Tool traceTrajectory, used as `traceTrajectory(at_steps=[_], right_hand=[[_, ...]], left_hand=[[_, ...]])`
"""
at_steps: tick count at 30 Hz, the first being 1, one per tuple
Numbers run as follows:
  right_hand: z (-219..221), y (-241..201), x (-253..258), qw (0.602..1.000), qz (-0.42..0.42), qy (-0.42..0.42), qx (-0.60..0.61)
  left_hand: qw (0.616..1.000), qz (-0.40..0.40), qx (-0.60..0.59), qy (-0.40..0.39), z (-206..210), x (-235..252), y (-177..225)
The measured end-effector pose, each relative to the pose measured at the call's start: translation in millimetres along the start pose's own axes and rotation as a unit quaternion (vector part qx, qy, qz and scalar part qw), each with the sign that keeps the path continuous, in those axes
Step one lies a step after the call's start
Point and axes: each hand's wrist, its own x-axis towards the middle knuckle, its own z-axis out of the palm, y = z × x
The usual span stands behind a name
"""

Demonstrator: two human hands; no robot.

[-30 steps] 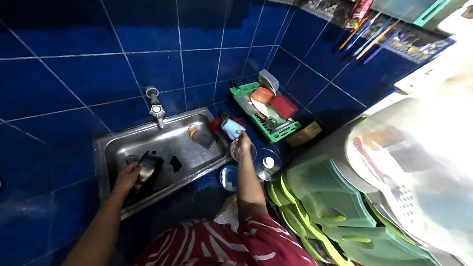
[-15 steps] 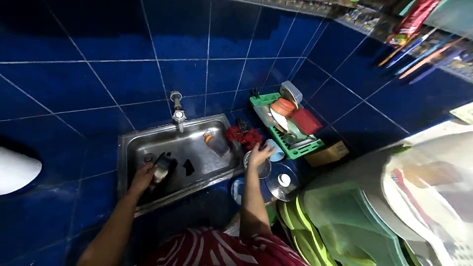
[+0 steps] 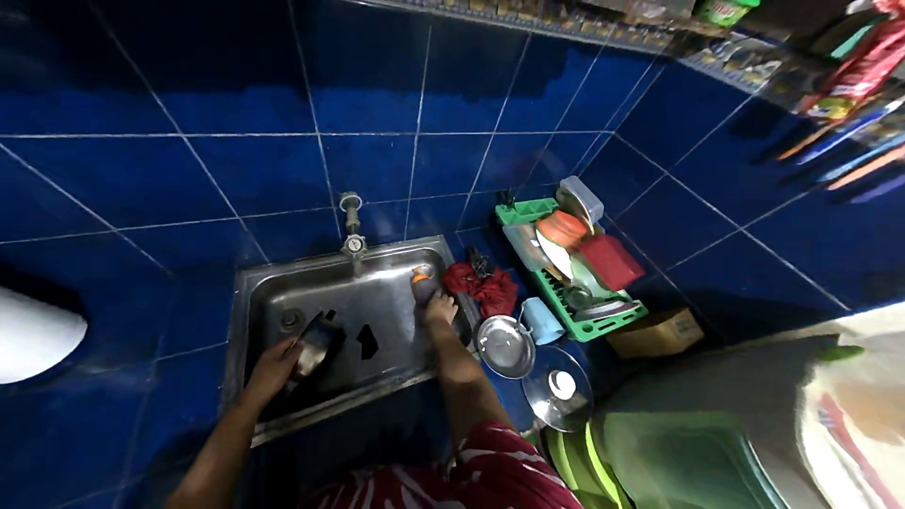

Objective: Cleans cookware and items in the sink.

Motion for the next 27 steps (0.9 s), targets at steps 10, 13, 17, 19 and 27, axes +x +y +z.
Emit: traceTrajectory(at_steps=[10, 13, 17, 19, 27], right_hand=[[-77, -2, 44, 0.787, 0.04, 0.083, 0.61], [-88, -7, 56, 0.722, 0.056, 0.204, 0.658], [-61, -30, 6, 0.848, -0.082, 0.214, 0.478], [-28, -54, -30, 0.939, -0.137, 0.044, 0.313], [101, -82, -74, 0.971, -0.169, -0.161, 0.048]], left_hand=[[1.0, -0.019, -0.013, 0.004, -3, 4, 2], [1.0, -0.021, -0.018, 0.007, 0, 3, 2], [1.0, -0.024, -0.017, 0.007, 3, 4, 0], [0.999, -0.028, -0.018, 0.005, 4, 5, 0], [0.999, -0.015, -0.029, 0.007, 2, 3, -3]])
